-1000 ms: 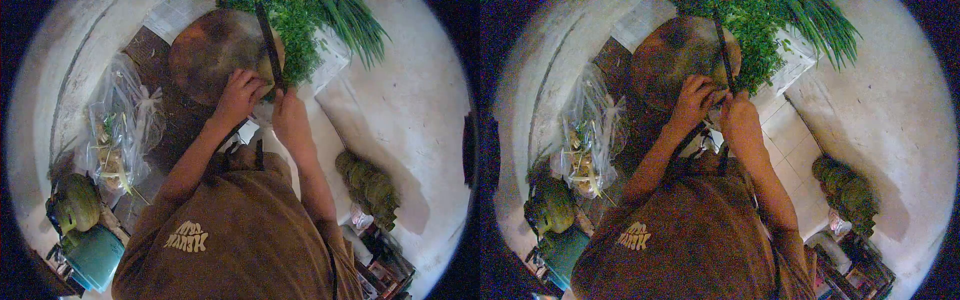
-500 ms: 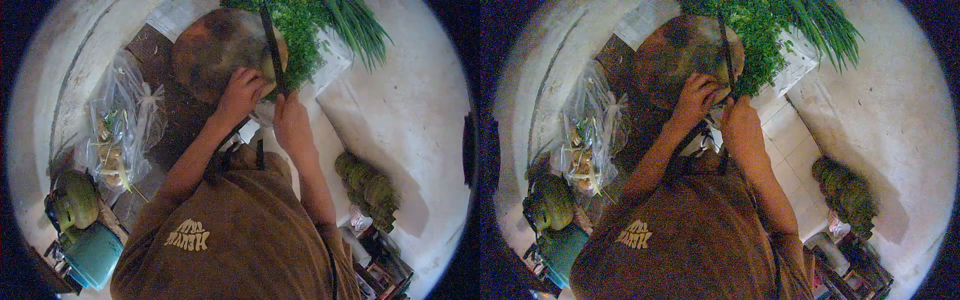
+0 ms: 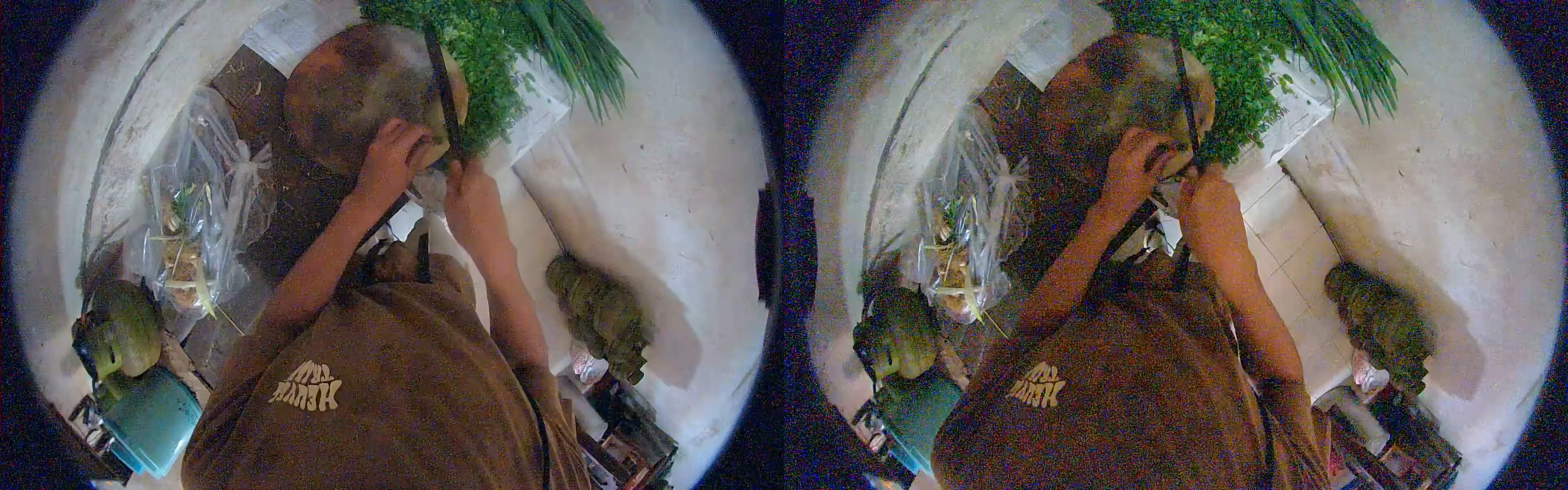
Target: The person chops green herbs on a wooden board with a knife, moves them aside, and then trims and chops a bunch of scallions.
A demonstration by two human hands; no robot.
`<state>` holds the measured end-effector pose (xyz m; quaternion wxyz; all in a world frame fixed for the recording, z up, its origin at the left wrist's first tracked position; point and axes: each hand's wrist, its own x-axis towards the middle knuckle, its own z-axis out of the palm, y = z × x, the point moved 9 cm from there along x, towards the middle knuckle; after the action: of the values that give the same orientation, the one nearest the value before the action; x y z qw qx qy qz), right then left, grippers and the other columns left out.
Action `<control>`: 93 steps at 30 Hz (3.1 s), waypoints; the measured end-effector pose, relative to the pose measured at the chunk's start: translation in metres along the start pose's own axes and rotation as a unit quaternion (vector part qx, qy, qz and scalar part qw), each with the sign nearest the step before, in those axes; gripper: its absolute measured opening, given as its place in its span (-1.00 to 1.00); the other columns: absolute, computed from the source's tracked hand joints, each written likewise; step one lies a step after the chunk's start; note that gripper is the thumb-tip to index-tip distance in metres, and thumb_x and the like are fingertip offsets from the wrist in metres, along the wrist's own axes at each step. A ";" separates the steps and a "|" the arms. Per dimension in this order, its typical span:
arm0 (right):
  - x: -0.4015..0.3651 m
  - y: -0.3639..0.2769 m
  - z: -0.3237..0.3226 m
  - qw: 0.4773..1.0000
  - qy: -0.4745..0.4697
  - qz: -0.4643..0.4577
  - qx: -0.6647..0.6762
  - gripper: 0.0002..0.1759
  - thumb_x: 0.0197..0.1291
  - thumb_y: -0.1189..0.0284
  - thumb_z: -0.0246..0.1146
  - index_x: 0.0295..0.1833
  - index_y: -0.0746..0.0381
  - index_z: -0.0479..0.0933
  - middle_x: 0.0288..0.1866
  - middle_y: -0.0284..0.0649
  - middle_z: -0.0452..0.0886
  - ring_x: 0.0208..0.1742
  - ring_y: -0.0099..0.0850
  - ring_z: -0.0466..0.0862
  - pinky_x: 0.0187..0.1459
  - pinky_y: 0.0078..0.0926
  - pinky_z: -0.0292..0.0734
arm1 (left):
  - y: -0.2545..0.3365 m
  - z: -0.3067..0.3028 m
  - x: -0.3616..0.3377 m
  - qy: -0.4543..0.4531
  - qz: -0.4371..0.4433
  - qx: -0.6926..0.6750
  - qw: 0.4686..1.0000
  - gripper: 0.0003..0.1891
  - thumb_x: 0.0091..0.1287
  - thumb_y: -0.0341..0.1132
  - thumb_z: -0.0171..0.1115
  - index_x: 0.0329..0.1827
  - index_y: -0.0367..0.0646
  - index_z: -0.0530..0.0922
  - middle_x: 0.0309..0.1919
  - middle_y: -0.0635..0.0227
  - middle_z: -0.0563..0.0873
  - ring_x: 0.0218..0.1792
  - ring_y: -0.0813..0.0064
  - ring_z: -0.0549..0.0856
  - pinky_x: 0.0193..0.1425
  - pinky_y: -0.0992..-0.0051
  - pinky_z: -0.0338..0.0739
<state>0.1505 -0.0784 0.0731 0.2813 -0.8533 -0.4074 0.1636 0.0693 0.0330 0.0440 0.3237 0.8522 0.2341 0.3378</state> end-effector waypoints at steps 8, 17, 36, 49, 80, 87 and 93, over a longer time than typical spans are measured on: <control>0.011 0.012 0.024 1.000 0.000 0.004 0.007 -0.68 0.45 0.35 0.01 -0.14 0.46 0.36 -0.39 0.38 0.57 -0.29 0.36 0.58 -0.29 0.22 0.46 | 0.002 0.004 -0.005 -0.005 0.027 0.007 1.000 -0.79 0.20 -0.43 0.29 -0.09 -0.17 0.59 -0.16 0.13 0.66 -0.05 0.00 0.59 0.11 0.14 0.49; -0.004 -0.002 -0.004 0.999 -0.038 0.015 0.035 -0.74 0.44 0.40 0.00 -0.12 0.46 0.37 -0.37 0.39 0.56 -0.25 0.37 0.56 -0.26 0.19 0.43 | 0.006 0.000 -0.002 0.004 0.068 0.088 0.994 -0.84 0.17 -0.39 0.31 -0.18 -0.10 0.69 -0.09 0.32 0.60 -0.01 0.14 0.53 0.10 0.15 0.45; -0.002 -0.012 -0.002 0.997 0.027 -0.074 0.007 -0.72 0.41 0.40 0.05 -0.09 0.47 0.36 -0.43 0.34 0.55 -0.35 0.35 0.56 -0.32 0.26 0.39 | -0.001 -0.006 -0.003 -0.023 0.050 0.102 0.993 -0.72 0.15 -0.37 0.32 -0.04 -0.06 0.65 -0.05 0.33 0.64 0.00 0.17 0.54 0.11 0.14 0.41; 0.019 -0.008 0.002 0.999 -0.018 -0.031 -0.009 -0.74 0.41 0.42 0.03 -0.15 0.47 0.36 -0.44 0.33 0.54 -0.36 0.34 0.56 -0.31 0.24 0.40 | -0.008 -0.007 -0.002 0.002 0.012 0.079 0.997 -0.71 0.17 -0.35 0.36 -0.02 -0.03 0.60 -0.23 0.16 0.59 -0.08 0.08 0.56 0.05 0.12 0.43; 0.013 0.011 0.008 0.999 -0.021 -0.029 0.032 -0.64 0.46 0.28 0.00 -0.10 0.44 0.40 -0.27 0.41 0.56 -0.15 0.39 0.55 -0.13 0.20 0.44 | -0.004 -0.014 -0.007 0.025 0.032 0.095 0.995 -0.74 0.21 -0.29 0.35 -0.08 -0.16 0.62 -0.04 0.11 0.60 0.00 0.00 0.54 0.16 0.08 0.41; -0.003 0.003 0.011 0.998 -0.054 -0.020 -0.004 -0.63 0.43 0.29 0.03 -0.13 0.48 0.39 -0.36 0.33 0.57 -0.29 0.31 0.59 -0.22 0.17 0.52 | -0.010 -0.016 -0.012 -0.001 0.016 0.106 0.994 -0.76 0.21 -0.27 0.34 -0.13 -0.19 0.62 -0.12 0.13 0.58 0.03 -0.01 0.51 0.17 0.07 0.39; -0.006 -0.001 0.017 0.998 -0.045 -0.032 0.005 -0.62 0.44 0.30 0.01 -0.14 0.50 0.39 -0.38 0.33 0.58 -0.30 0.27 0.61 -0.25 0.16 0.53 | 0.003 -0.014 -0.005 0.000 0.032 0.159 0.987 -0.83 0.23 -0.29 0.29 -0.20 -0.17 0.63 -0.15 0.17 0.58 -0.02 0.04 0.52 0.06 0.09 0.40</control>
<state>0.1375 -0.0770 0.0608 0.2717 -0.8305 -0.4457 0.1945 0.0568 0.0335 0.0517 0.1732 0.8999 0.2572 0.3067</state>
